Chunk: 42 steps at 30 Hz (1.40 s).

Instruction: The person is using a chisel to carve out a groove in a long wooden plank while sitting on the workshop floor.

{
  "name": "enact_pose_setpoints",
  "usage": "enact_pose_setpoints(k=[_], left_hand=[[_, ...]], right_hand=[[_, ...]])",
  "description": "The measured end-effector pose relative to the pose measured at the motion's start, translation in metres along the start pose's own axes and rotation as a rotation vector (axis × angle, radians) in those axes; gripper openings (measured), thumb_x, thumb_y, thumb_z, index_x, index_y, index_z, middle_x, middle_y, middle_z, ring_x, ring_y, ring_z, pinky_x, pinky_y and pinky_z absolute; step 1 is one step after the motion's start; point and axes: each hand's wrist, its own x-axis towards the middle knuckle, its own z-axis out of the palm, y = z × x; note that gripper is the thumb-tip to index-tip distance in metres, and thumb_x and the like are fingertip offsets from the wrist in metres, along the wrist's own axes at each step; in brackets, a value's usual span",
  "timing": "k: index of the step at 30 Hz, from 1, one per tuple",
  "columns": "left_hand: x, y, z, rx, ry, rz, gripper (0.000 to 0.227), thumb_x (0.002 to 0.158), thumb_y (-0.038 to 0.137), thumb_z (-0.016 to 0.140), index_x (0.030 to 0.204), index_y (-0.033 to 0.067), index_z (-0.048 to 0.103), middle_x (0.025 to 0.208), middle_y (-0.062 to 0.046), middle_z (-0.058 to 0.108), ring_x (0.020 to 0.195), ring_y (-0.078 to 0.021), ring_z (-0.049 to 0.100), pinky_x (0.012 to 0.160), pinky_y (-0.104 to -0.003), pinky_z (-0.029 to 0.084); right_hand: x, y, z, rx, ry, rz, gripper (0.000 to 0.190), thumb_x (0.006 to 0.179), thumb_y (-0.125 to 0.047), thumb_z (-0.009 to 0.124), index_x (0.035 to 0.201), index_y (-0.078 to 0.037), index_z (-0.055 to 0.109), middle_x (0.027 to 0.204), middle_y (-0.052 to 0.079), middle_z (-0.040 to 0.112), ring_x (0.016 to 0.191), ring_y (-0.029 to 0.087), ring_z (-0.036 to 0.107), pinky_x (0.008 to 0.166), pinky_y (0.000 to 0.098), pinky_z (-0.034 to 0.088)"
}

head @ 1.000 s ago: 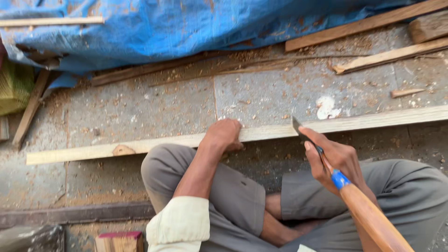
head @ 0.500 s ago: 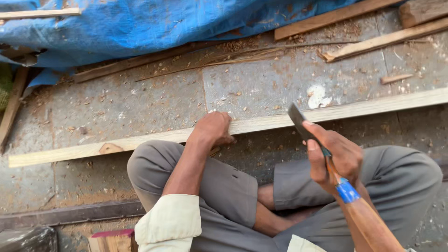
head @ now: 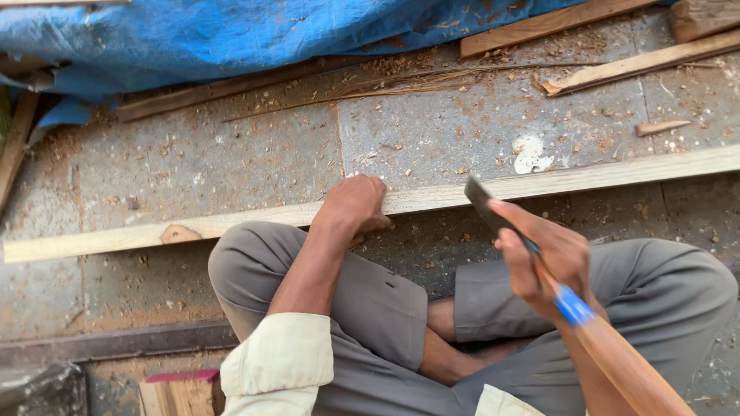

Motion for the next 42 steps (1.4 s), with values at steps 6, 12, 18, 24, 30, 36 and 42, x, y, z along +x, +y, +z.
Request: enact_pose_setpoints(k=[6,12,18,24,30,36,42], left_hand=[[-0.001,0.001,0.007,0.004,0.033,0.014,0.047,0.073,0.032,0.091,0.103,0.0016,0.073,0.108,-0.020,0.074,0.105,-0.0359,0.070,0.094,-0.046,0.056],[-0.002,0.001,0.016,-0.015,-0.031,-0.010,0.046,0.075,0.030,0.090,0.108,0.0029,0.072,0.110,-0.019,0.075,0.104,-0.0347,0.071,0.095,-0.045,0.057],[0.002,0.004,0.001,-0.003,-0.024,-0.019,0.050,0.073,0.033,0.091,0.108,0.0037,0.071,0.108,-0.019,0.074,0.104,-0.0341,0.071,0.095,-0.045,0.055],[-0.001,0.000,0.011,0.001,-0.009,0.005,0.046,0.074,0.033,0.090,0.104,0.0027,0.074,0.107,-0.020,0.075,0.105,-0.0353,0.071,0.094,-0.045,0.056],[0.002,-0.007,0.022,-0.018,0.037,0.033,0.052,0.069,0.036,0.092,0.106,0.0043,0.073,0.108,-0.019,0.074,0.106,-0.0361,0.071,0.092,-0.046,0.057],[0.011,-0.008,0.011,0.036,0.046,0.046,0.052,0.068,0.037,0.094,0.105,0.0046,0.074,0.109,-0.019,0.074,0.108,-0.0368,0.069,0.094,-0.046,0.055],[0.004,-0.002,0.020,0.026,0.053,0.022,0.051,0.070,0.035,0.091,0.108,0.0060,0.074,0.109,-0.018,0.074,0.107,-0.0359,0.071,0.092,-0.045,0.057]], right_hand=[[-0.004,-0.005,0.002,-0.073,-0.073,-0.015,0.032,0.094,-0.005,0.064,0.124,0.001,0.071,0.104,0.021,0.076,0.084,0.028,0.076,0.076,0.0362,0.060],[-0.008,-0.005,0.005,0.014,0.029,-0.059,0.031,0.098,-0.006,0.061,0.126,0.001,0.068,0.107,0.019,0.076,0.088,0.026,0.077,0.080,0.0341,0.060],[-0.002,-0.003,0.010,0.035,0.061,-0.053,0.028,0.099,-0.007,0.062,0.126,0.000,0.069,0.106,0.020,0.075,0.085,0.026,0.076,0.078,0.0328,0.060],[-0.003,-0.007,0.008,-0.076,-0.095,0.054,0.032,0.098,-0.008,0.064,0.128,-0.001,0.072,0.090,0.019,0.074,0.076,0.025,0.074,0.071,0.0355,0.058],[0.000,-0.010,0.011,0.092,0.007,0.074,0.031,0.102,-0.010,0.060,0.131,-0.005,0.069,0.093,0.016,0.074,0.077,0.021,0.075,0.072,0.0318,0.061],[0.008,0.003,0.005,0.006,0.048,-0.053,0.029,0.101,-0.011,0.062,0.128,-0.005,0.070,0.103,0.018,0.074,0.082,0.019,0.074,0.073,0.0311,0.060],[-0.006,0.007,-0.014,-0.122,0.029,0.081,0.027,0.104,-0.010,0.063,0.129,-0.004,0.072,0.097,0.016,0.077,0.078,0.017,0.076,0.071,0.0297,0.059]])
